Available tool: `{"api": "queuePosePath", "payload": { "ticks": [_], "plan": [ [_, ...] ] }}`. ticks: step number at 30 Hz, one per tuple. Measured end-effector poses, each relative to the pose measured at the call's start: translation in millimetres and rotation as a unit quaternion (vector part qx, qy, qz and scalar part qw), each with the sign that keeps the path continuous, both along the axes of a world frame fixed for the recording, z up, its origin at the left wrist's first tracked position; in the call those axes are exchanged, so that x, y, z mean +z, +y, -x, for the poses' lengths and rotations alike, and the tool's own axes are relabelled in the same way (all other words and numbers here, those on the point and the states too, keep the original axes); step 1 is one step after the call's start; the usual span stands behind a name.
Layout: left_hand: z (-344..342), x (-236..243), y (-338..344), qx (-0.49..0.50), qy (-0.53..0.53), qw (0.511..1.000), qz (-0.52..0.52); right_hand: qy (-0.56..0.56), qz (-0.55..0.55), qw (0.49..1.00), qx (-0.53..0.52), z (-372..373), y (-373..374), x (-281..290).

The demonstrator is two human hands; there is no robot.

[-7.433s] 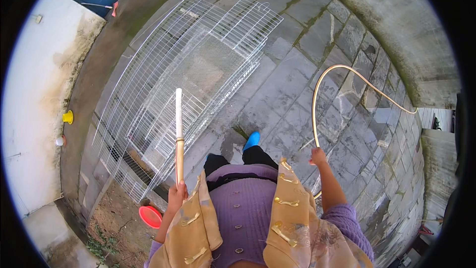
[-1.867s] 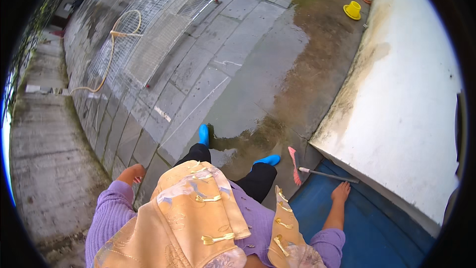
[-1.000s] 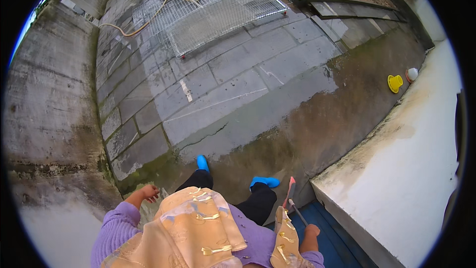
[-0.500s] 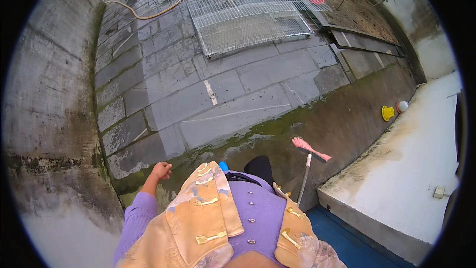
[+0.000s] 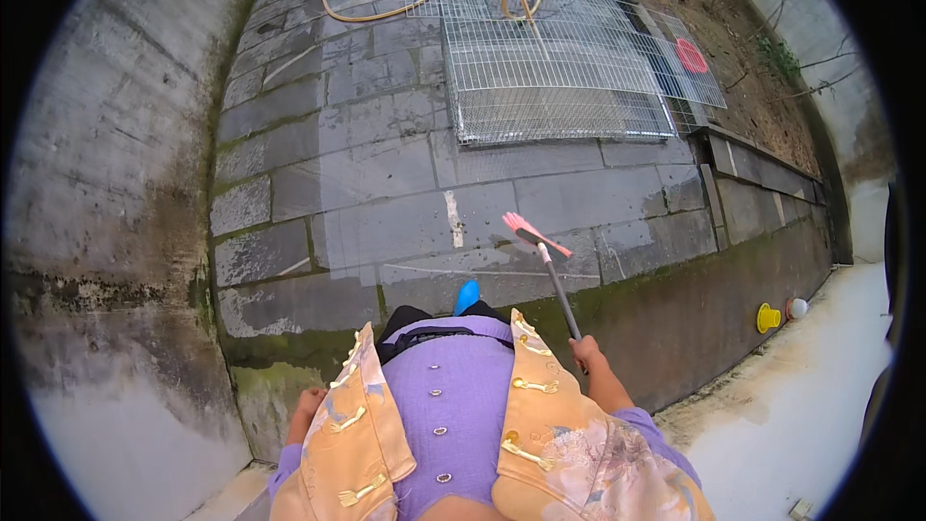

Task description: The person uses a hose to spray water on a metal wire cage placed on a paved outdoor surface. They move the hose back and forth to rinse the cage, then briefly use a long-handled brush to scrub the cage before the clip ends.

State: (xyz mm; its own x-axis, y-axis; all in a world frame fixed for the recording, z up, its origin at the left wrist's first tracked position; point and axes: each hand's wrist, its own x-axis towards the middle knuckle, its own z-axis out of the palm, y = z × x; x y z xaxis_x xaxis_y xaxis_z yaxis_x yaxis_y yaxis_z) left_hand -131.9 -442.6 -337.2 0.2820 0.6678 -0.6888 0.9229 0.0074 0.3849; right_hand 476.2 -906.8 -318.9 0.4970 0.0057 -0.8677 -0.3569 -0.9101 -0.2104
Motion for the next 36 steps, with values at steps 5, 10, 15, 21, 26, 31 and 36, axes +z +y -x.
{"api": "queuePosePath", "payload": {
  "ticks": [5, 10, 15, 21, 26, 31, 36],
  "plan": [
    [-45, 20, -19, 0.213, 0.049, 0.968, 0.126, 0.068, -0.094, 0.993, 0.014, -109, 83, 29],
    [-99, 32, 32, 0.282, 0.082, 0.938, 0.186, 0.176, -0.213, 0.961, 0.014, -160, 214, 63],
    [-130, 6, 152, 0.299, 0.107, 0.92, 0.23, 0.158, -0.306, 0.937, 0.053, -186, 356, 68],
    [-252, 0, 383, 0.105, 0.059, 0.989, 0.089, 0.121, -0.298, 0.945, 0.054, -247, 550, 127],
    [-460, 23, 611, 0.019, -0.003, 0.997, -0.07, 0.079, -0.321, 0.944, 0.013, -321, 694, 160],
    [-656, 73, 764, -0.055, -0.083, 0.99, -0.103, 0.039, -0.336, 0.939, -0.054, -385, 815, 188],
    [-729, 38, 875, -0.048, -0.117, 0.987, -0.101, 0.005, -0.371, 0.925, -0.084, -471, 915, 179]
  ]
}}
